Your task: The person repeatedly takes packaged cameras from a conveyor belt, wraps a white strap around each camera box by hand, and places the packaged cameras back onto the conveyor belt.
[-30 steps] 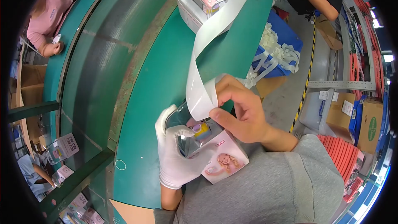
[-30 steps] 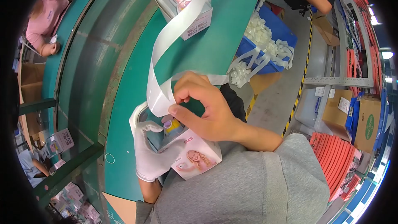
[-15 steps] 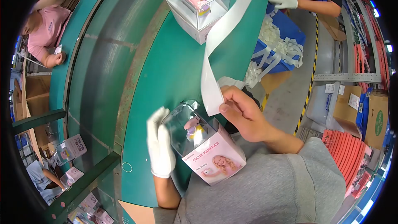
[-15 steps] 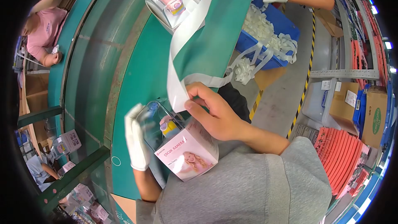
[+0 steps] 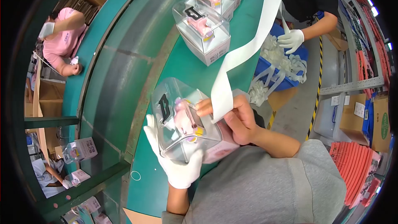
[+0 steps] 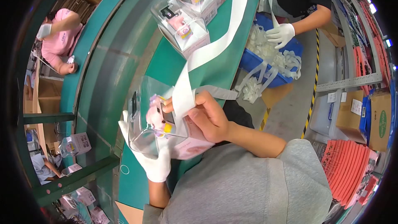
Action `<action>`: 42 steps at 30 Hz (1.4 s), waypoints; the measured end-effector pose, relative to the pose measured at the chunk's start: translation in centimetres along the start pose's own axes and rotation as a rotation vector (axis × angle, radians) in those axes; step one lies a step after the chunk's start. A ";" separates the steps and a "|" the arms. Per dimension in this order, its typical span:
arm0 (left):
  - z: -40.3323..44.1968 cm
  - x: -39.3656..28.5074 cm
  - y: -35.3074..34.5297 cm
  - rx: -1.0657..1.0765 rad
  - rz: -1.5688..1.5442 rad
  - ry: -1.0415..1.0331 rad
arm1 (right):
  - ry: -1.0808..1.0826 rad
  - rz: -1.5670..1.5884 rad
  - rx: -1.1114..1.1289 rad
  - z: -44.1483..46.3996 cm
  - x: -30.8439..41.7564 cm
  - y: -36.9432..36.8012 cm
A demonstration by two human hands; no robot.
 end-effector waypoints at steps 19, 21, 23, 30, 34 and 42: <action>6.6 -2.2 -1.8 -0.385 0.166 -0.069 | -0.022 -0.224 -0.104 1.4 -3.0 1.8; 7.2 -1.9 -1.3 -0.434 0.052 -0.009 | -0.027 -0.198 -0.134 1.5 -3.1 1.8; 7.8 -1.4 -1.0 -0.481 -0.064 0.052 | -0.031 -0.175 -0.165 1.6 -3.1 2.0; 8.6 0.7 0.0 -0.530 -0.103 0.100 | -0.099 -0.190 -0.181 2.2 -3.4 2.4; 7.1 4.6 0.1 -0.407 -0.472 0.137 | -0.060 -0.180 -0.162 2.7 -3.4 2.1; 3.8 4.1 -3.2 -0.161 -0.494 -0.262 | 0.242 -0.271 -0.042 3.9 -2.2 1.6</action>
Point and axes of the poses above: each hand's wrist, its own z-axis towards the middle knuckle, its own y-axis out of the back of the hand, x = y × z, the point moved 6 cm from there along z, towards the middle knuckle, and after that the axes turned 11 degrees about -z, right-handed, at the moved point
